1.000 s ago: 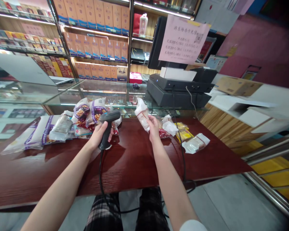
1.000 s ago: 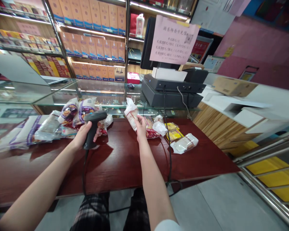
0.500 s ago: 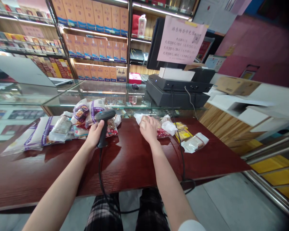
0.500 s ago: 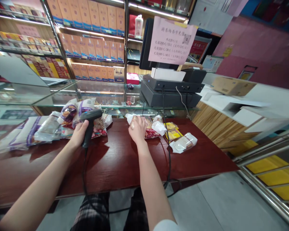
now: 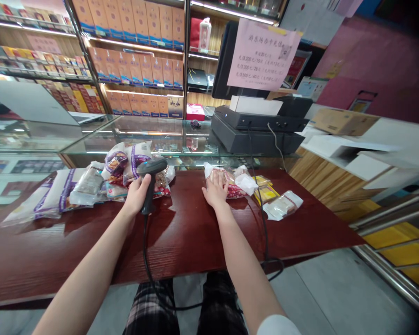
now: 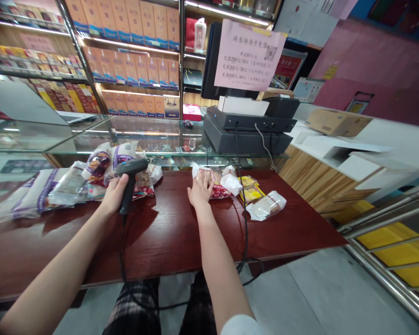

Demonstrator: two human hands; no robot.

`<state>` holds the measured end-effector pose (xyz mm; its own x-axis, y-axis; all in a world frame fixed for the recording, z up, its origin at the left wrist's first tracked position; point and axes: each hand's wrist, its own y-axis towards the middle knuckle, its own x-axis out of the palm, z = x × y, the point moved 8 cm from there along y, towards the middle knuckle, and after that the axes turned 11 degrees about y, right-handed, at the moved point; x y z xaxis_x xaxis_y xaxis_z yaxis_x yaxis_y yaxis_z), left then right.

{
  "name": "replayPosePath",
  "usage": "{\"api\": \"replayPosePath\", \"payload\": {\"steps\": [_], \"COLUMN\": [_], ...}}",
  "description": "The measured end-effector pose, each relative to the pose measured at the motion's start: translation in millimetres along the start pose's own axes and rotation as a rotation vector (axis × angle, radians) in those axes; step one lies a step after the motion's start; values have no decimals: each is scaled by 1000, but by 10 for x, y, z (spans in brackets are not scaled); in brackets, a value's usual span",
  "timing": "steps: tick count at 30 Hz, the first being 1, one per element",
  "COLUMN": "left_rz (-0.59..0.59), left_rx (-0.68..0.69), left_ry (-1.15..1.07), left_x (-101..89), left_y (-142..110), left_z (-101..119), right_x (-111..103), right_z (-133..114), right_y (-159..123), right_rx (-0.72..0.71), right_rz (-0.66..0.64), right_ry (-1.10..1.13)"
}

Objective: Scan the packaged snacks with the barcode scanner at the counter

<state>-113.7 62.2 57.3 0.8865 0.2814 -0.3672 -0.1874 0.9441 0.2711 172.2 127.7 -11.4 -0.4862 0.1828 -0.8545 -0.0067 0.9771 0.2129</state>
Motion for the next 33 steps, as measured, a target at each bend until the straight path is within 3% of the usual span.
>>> {"api": "replayPosePath", "payload": {"steps": [7, 13, 18, 27, 33], "left_rz": [-19, -79, -192, -208, -234], "left_rx": [-20, -70, -63, -118, -151], "left_ry": [-46, -139, -208, -250, -321], "left_x": [7, 54, 217, 290, 315], "left_y": [21, 16, 2, -43, -61], "left_z": [-27, -109, -164, -174, -189], "right_x": [-38, -172, -6, 165, 326], "right_z": [-12, -294, -578, -722, -851], "right_y": [-4, -22, -123, -244, -302], "right_rx": [-10, -192, -376, -426, -453], "right_rz": [36, 105, -36, -236, -346], "right_ry": [24, 263, 349, 376, 517]}}
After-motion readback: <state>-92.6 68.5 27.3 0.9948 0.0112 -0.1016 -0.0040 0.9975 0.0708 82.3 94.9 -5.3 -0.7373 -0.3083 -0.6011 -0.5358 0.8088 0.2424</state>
